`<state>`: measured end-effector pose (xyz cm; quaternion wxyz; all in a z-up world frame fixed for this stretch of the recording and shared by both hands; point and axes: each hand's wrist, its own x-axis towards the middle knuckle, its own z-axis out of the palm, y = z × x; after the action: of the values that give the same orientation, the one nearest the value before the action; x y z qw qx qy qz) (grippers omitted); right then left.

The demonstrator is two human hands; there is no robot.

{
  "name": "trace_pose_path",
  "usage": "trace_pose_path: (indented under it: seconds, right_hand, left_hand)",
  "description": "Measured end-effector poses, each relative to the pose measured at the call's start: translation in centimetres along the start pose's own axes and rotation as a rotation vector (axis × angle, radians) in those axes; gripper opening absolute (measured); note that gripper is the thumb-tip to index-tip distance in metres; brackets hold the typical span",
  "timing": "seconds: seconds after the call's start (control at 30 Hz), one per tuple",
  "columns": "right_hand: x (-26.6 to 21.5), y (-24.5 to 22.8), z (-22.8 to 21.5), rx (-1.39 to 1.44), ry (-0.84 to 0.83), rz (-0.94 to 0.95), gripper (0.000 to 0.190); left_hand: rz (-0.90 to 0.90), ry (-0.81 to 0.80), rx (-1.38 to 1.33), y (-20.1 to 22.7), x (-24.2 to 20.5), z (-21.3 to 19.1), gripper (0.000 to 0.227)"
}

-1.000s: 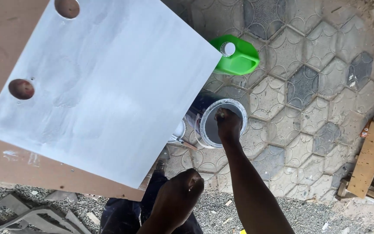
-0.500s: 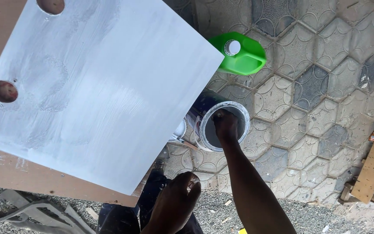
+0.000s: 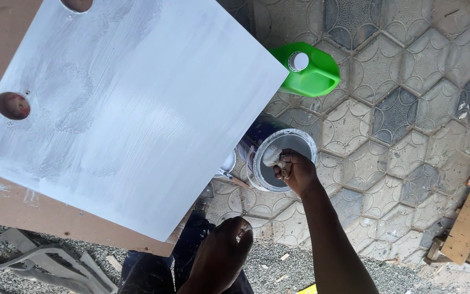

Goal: Painting a wooden board with white paint using a small cloth or sponge applicator.

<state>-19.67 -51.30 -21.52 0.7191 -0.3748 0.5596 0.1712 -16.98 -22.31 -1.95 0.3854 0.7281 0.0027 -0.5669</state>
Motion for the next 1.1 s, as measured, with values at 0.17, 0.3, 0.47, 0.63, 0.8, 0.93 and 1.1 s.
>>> trace_pose_path:
  seconds: [0.17,0.3,0.47,0.63,0.8,0.93,1.1]
  right_hand:
    - [-1.0,-0.5,1.9,-0.088,0.028,0.052,0.011]
    - [-0.2,-0.9,1.5,-0.102,-0.071,0.097,0.007]
    - [-2.3,-1.7,4.5,-0.577,0.293,-0.191,0.016]
    - [0.1,0.6,3.4,-1.36,0.447,-0.712,0.026]
    - [1.8,0.6,4.0,-1.5,0.466,-0.67,0.017]
    - [3.0,0.8,3.4,-1.576,0.474,-0.616,0.018]
    - [5.0,1.4,2.3,-1.146,0.499,-0.332,0.023]
  left_hand:
    - [0.037,0.01,-0.001,-0.4,-0.2,0.3,0.027]
    - [0.08,0.026,-0.022,-1.0,-0.2,0.3,0.024]
    - [0.118,0.055,-0.022,-1.7,-0.2,0.8,0.025]
    - [0.095,0.038,-0.019,-1.7,-0.4,0.5,0.025]
    - [-0.024,0.018,-0.004,-2.1,-0.6,0.0,0.025]
    - [-0.062,-0.001,0.003,-2.2,-0.8,-0.2,0.026]
    - [-0.048,-0.007,-0.004,-2.7,-0.9,-0.2,0.027]
